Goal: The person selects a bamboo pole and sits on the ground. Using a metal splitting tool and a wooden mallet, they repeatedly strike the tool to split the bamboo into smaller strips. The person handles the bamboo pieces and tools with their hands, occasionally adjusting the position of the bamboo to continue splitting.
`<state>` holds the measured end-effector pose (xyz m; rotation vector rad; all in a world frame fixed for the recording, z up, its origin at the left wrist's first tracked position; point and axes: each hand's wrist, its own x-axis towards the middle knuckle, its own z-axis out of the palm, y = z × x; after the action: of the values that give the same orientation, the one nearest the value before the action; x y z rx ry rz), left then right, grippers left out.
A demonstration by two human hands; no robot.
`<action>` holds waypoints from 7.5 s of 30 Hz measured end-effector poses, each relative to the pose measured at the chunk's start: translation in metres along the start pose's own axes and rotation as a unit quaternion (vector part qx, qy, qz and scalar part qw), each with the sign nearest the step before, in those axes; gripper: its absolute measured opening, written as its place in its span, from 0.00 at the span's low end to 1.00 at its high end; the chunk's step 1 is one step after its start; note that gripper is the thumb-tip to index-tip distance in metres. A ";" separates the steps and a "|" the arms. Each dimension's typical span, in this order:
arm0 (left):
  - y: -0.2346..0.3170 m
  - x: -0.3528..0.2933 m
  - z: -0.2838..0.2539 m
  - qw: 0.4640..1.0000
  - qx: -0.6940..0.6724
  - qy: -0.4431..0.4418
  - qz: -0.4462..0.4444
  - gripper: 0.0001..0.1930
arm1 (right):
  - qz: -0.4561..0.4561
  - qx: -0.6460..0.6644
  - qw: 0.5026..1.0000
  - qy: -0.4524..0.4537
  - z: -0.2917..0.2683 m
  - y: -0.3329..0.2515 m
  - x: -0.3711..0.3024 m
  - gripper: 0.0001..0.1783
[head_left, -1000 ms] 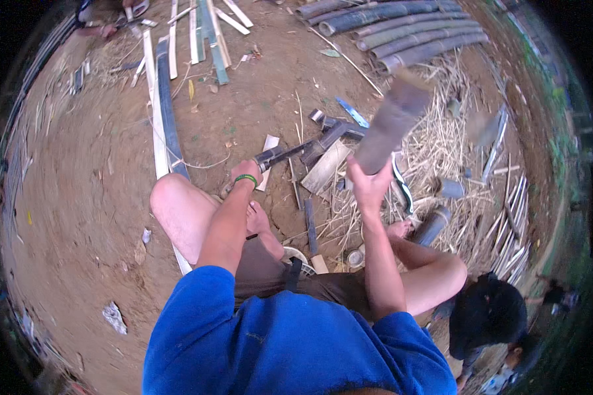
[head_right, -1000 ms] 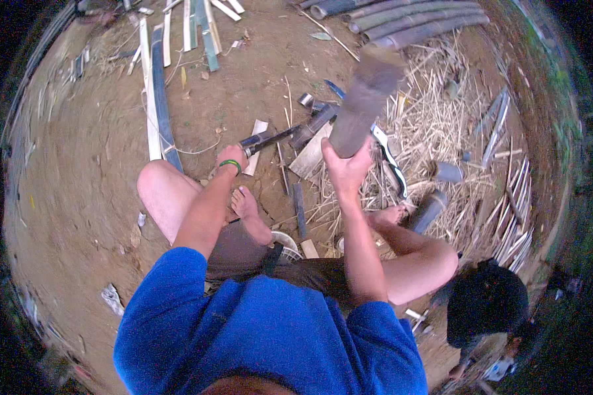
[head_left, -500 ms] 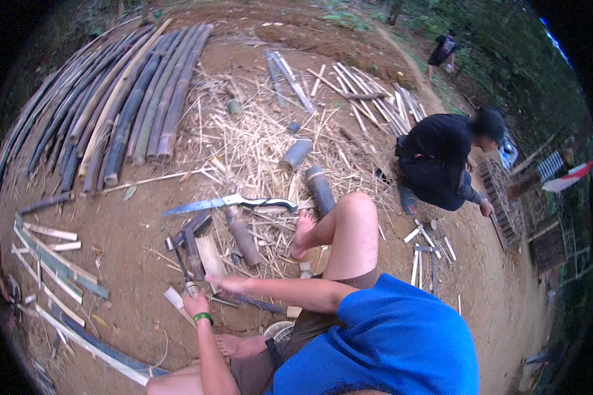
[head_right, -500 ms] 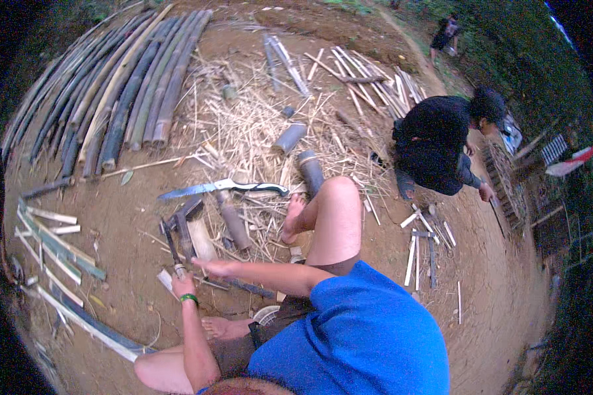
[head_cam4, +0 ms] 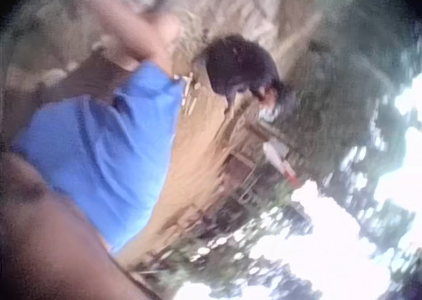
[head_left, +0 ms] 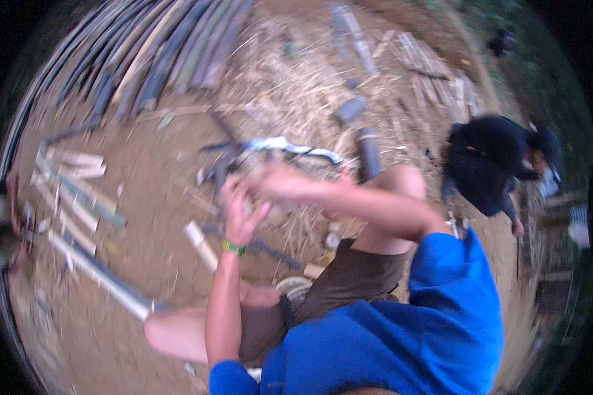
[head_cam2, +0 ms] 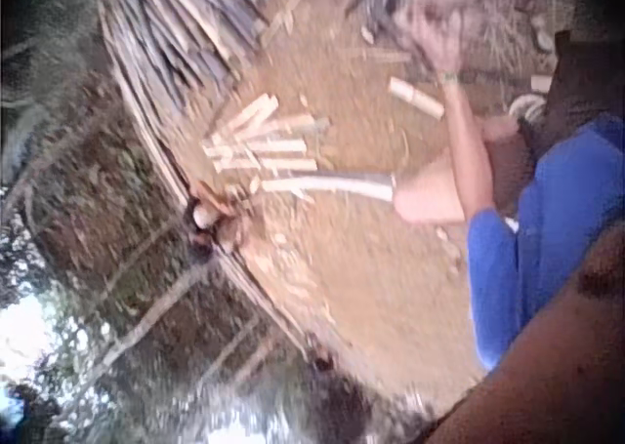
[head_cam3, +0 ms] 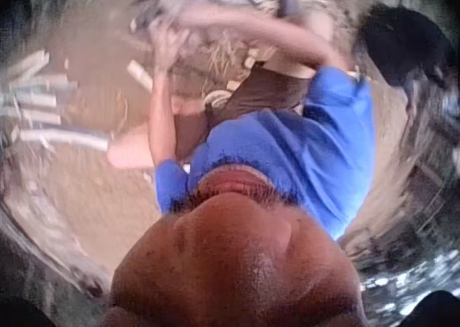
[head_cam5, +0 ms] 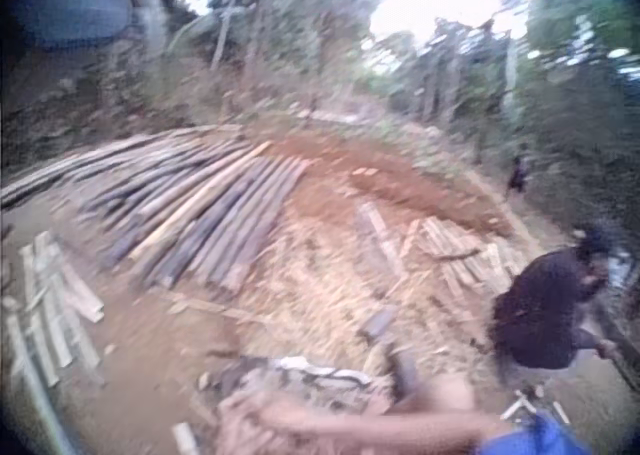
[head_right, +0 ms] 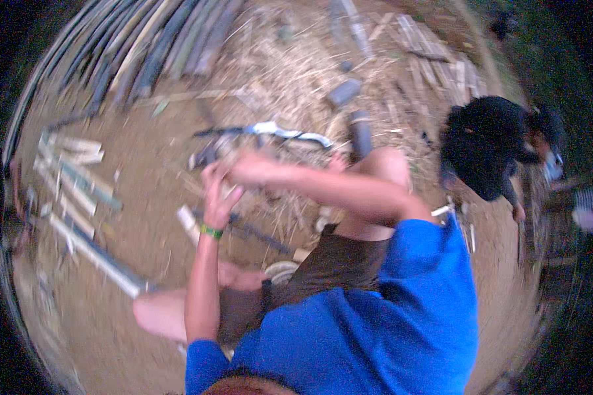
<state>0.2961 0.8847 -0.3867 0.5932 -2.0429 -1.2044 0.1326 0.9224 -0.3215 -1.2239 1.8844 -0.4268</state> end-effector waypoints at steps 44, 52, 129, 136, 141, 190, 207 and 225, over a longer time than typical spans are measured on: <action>-0.191 -0.093 -0.153 0.921 0.015 0.278 -0.273 0.14 | 0.027 0.121 0.992 -0.005 0.135 0.030 -0.001 0.27; -0.196 -0.112 -0.081 0.932 0.105 0.213 -0.274 0.13 | -0.036 0.156 0.987 0.029 0.148 0.005 -0.035 0.24; -0.133 -0.108 -0.013 0.641 -0.274 0.520 -0.494 0.28 | -0.092 0.120 0.987 0.047 0.187 0.056 -0.033 0.22; -0.006 -0.178 0.046 0.775 -0.335 0.330 -0.423 0.28 | -0.061 0.134 0.987 -0.058 0.179 0.030 -0.039 0.31; 0.000 -0.178 0.042 0.869 -0.285 0.205 -0.350 0.40 | -0.039 0.097 0.991 -0.089 0.182 0.045 -0.033 0.37; -0.057 -0.166 0.062 0.822 -0.115 0.321 -0.457 0.23 | -0.446 0.314 0.801 0.248 0.068 -0.061 0.017 0.37; -0.076 -0.144 -0.166 0.795 0.321 -0.028 -0.514 0.22 | -0.392 0.180 0.853 0.293 -0.056 -0.155 -0.068 0.29; -0.111 -0.181 -0.182 0.825 0.271 0.030 -0.496 0.19 | -0.428 0.257 0.751 0.432 0.078 -0.076 0.005 0.29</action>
<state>0.5563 0.8509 -0.4819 2.1288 -2.0244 -1.0341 0.2384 0.8938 -0.3206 -1.5514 1.5026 -2.1704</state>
